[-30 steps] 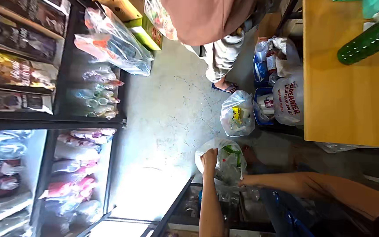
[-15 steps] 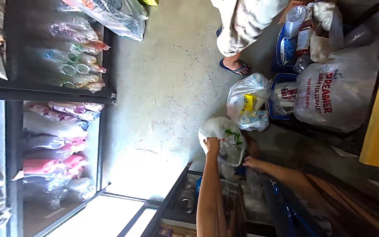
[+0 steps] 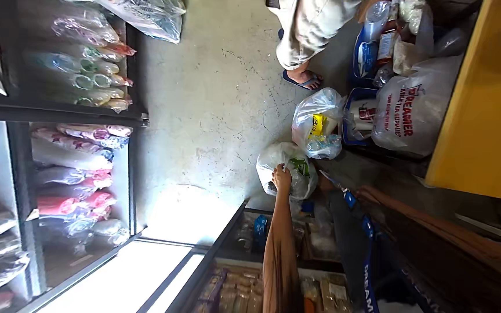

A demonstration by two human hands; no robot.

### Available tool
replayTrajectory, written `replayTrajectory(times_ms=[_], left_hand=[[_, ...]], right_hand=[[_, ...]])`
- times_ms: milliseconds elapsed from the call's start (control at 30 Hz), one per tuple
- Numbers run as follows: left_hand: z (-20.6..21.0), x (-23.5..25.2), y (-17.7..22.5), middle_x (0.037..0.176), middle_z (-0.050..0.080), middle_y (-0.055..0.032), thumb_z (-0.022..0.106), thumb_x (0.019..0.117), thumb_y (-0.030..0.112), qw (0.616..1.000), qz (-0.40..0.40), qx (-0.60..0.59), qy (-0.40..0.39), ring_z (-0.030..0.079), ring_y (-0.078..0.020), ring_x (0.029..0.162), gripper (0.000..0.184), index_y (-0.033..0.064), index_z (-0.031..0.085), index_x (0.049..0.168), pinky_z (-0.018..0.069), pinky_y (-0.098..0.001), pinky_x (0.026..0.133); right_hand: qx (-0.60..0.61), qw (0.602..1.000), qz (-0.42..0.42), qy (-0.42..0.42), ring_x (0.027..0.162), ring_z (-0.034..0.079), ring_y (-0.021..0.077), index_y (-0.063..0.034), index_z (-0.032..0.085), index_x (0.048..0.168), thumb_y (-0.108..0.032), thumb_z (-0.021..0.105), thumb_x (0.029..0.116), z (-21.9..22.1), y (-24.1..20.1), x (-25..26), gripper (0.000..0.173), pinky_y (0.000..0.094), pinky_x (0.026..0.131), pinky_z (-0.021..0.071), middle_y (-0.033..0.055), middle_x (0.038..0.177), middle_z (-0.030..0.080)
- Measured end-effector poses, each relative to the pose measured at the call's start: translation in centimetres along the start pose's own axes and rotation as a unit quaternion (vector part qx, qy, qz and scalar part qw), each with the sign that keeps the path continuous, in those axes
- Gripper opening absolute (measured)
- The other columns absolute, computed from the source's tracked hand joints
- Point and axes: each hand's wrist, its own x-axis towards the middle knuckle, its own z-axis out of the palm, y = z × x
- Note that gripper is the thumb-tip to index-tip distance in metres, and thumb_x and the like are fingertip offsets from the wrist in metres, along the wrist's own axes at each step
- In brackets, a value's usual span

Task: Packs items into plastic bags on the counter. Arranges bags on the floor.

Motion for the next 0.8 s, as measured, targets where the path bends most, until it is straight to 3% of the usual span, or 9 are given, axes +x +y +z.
replayTrajectory(times_ms=[67,167,267,333,433,500,567,633,800], left_hand=[[1.8,-3.7,-0.2,0.136,0.063,-0.0218,0.046,0.1069,0.018,0.999,-0.004,-0.034,-0.038,0.059,-0.0364,0.130,0.040,0.0005,0.056,0.142,0.0437,-0.0530,0.111],[5.6,-11.9,-1.0,0.130,0.065,-0.0254,0.046,0.1085,0.022,0.986,-0.030,-0.063,-0.148,0.062,-0.0374,0.124,0.040,-0.0031,0.059,0.136,0.0460,-0.0530,0.109],[9.0,-20.0,-1.1,0.128,0.063,-0.0285,0.047,0.1090,0.023,0.959,-0.071,-0.085,-0.262,0.062,-0.0383,0.120,0.041,-0.0072,0.059,0.133,0.0460,-0.0525,0.107],[10.6,-24.4,-0.8,0.130,0.063,-0.0290,0.049,0.1084,0.024,0.947,-0.098,-0.075,-0.297,0.061,-0.0398,0.123,0.041,-0.0062,0.060,0.133,0.0454,-0.0538,0.107],[12.2,-28.1,0.7,0.136,0.059,-0.0296,0.046,0.1089,0.019,0.953,-0.124,-0.086,-0.263,0.057,-0.0410,0.129,0.039,-0.0056,0.059,0.135,0.0426,-0.0549,0.110],[13.8,-28.8,1.1,0.131,0.063,-0.0270,0.045,0.1100,0.023,0.954,-0.155,-0.137,-0.217,0.062,-0.0367,0.121,0.039,-0.0045,0.060,0.134,0.0476,-0.0512,0.105],[16.0,-29.3,0.7,0.124,0.067,-0.0223,0.045,0.1103,0.026,0.939,-0.197,-0.226,-0.168,0.068,-0.0297,0.108,0.039,-0.0023,0.059,0.134,0.0546,-0.0460,0.095],[17.4,-30.3,1.6,0.121,0.069,-0.0216,0.045,0.1104,0.025,0.927,-0.209,-0.280,-0.137,0.070,-0.0286,0.105,0.038,-0.0024,0.059,0.134,0.0560,-0.0452,0.092],[21.0,-32.9,3.8,0.122,0.068,-0.0223,0.046,0.1101,0.022,0.921,-0.197,-0.324,-0.090,0.068,-0.0292,0.107,0.036,-0.0037,0.061,0.131,0.0547,-0.0461,0.094]], right_hand=[[-0.032,0.996,-0.080,0.001,0.118,0.064,0.0358,0.0119,0.038,0.146,-0.015,0.036,0.1121,-2.4,1.7,-3.9,0.043,0.0422,0.096,0.0520,0.0326,0.137,0.057],[-0.004,0.999,0.030,0.031,0.132,0.056,0.0323,0.0058,0.036,0.152,-0.011,0.033,0.1125,-4.0,1.0,-10.4,0.043,0.0404,0.109,0.0431,0.0265,0.149,0.050],[0.024,0.993,-0.112,0.032,0.119,0.064,0.0359,0.0149,0.039,0.144,-0.015,0.033,0.1126,-8.3,9.6,-9.1,0.044,0.0403,0.094,0.0541,0.0342,0.138,0.055],[0.081,0.995,-0.039,0.047,0.125,0.059,0.0331,0.0088,0.039,0.148,-0.017,0.034,0.1130,-9.7,10.5,-10.7,0.044,0.0429,0.102,0.0483,0.0280,0.144,0.053],[0.072,0.994,-0.031,0.069,0.123,0.060,0.0337,0.0097,0.038,0.147,-0.015,0.033,0.1128,-10.9,11.5,-12.3,0.043,0.0433,0.100,0.0490,0.0295,0.143,0.053],[0.019,0.995,-0.076,0.064,0.122,0.061,0.0360,0.0124,0.039,0.146,-0.013,0.032,0.1121,-12.1,12.5,-12.3,0.043,0.0428,0.096,0.0522,0.0322,0.142,0.053],[0.020,0.999,0.021,0.019,0.140,0.049,0.0314,0.0029,0.032,0.154,-0.014,0.031,0.1133,-13.3,10.4,-14.2,0.044,0.0431,0.114,0.0394,0.0224,0.156,0.043],[0.008,0.998,-0.039,0.039,0.129,0.058,0.0317,0.0042,0.040,0.149,-0.015,0.036,0.1123,-15.2,12.5,-13.0,0.042,0.0444,0.106,0.0463,0.0236,0.146,0.054],[-0.032,0.993,-0.112,0.017,0.116,0.065,0.0259,0.0016,0.041,0.148,-0.019,0.038,0.1124,-21.6,16.6,-9.3,0.041,0.0406,0.097,0.0531,0.0226,0.136,0.060]])
